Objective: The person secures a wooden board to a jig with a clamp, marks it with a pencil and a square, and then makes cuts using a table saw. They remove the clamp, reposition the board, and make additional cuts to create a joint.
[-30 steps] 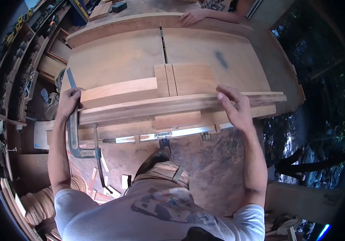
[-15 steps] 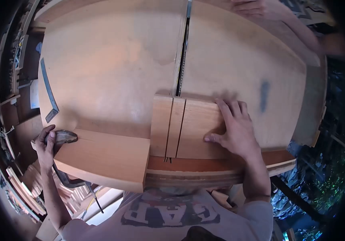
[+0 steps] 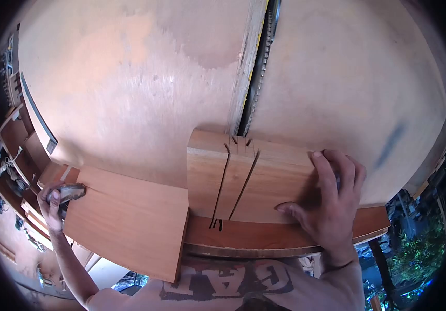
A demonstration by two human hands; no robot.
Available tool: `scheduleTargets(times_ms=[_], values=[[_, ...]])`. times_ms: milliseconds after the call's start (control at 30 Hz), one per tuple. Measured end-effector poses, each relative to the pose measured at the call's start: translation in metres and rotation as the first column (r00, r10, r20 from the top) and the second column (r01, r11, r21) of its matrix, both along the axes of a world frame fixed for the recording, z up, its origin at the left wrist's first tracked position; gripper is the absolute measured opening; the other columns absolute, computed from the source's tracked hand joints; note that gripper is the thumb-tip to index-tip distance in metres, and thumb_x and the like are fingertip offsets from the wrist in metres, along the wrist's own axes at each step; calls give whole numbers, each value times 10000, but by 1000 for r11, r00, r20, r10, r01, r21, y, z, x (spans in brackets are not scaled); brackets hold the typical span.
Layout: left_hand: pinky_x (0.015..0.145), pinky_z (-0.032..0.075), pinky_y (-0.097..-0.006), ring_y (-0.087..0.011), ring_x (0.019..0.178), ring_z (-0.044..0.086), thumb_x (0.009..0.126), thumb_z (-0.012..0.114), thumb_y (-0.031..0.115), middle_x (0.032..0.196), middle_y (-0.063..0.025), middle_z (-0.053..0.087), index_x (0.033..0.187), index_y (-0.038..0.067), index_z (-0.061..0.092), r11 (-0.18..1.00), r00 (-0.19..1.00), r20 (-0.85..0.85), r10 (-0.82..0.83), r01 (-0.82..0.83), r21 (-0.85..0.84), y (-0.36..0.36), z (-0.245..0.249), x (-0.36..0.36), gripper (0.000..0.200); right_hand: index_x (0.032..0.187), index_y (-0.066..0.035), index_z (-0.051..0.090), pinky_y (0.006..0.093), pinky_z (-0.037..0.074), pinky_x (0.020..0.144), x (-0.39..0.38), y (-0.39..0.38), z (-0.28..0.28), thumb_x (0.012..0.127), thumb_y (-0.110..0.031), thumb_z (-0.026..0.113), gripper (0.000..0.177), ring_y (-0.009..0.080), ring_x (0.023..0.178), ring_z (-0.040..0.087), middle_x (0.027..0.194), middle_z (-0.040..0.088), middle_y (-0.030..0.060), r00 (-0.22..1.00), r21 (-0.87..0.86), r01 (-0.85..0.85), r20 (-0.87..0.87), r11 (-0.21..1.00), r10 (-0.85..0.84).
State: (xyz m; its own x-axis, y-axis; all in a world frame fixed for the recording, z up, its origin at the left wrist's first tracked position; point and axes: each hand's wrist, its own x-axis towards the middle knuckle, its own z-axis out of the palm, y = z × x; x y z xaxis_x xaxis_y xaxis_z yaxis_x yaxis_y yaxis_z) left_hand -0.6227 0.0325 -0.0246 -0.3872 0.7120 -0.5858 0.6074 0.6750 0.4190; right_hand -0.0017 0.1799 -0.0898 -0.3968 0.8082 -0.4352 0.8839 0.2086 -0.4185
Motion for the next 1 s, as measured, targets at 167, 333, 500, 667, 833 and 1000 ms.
scheduleTargets(times_ms=[167,333,500,667,833,1000], values=[[904,509,-339,-191,993,658,967,694,531,1068,-108,710,1148,-32,728,998,999,4,-32,32,-55,9,1,3,592,1386,-84,594,532,442,975,0,-2,-1,595,-542,888,961,385,1166,492,1304,557,161,1000,29,8,-16,1000,-7],[956,516,-356,-206,1044,667,963,703,534,1142,-136,714,1214,-38,703,999,1000,15,26,-26,-40,8,1,2,624,1366,-80,612,515,450,954,1,1,-1,569,-533,896,959,372,1150,485,1282,556,156,999,-4,42,-26,999,-42],[1032,509,-390,-255,1157,670,961,713,527,1213,-170,711,1343,-50,633,988,989,-30,-148,147,-53,73,11,56,696,1359,-113,618,517,460,941,3,-3,-2,529,-448,923,945,371,1159,478,1286,543,145,997,-24,69,-28,997,-69],[1018,544,-405,-306,1135,715,885,818,429,1233,-214,720,1420,-62,558,883,869,153,-470,465,66,162,-2,175,772,1369,-168,608,521,465,945,2,0,-1,465,-277,976,982,377,1145,486,1303,533,134,995,-39,90,-39,995,-92],[828,628,-405,-303,907,762,838,872,200,978,-185,741,1456,-28,485,660,557,407,-724,731,174,180,-69,273,764,1345,-160,629,506,467,942,5,1,0,473,-276,975,946,372,1131,486,1305,535,130,993,-62,98,-58,993,-101],[809,637,-392,-308,937,777,753,944,205,1069,-192,750,1460,-5,506,691,559,457,-692,695,196,174,-92,288,858,1363,-90,619,462,458,923,13,1,-3,564,-501,915,946,340,1136,470,1273,543,142,994,-81,86,-60,993,-91]])
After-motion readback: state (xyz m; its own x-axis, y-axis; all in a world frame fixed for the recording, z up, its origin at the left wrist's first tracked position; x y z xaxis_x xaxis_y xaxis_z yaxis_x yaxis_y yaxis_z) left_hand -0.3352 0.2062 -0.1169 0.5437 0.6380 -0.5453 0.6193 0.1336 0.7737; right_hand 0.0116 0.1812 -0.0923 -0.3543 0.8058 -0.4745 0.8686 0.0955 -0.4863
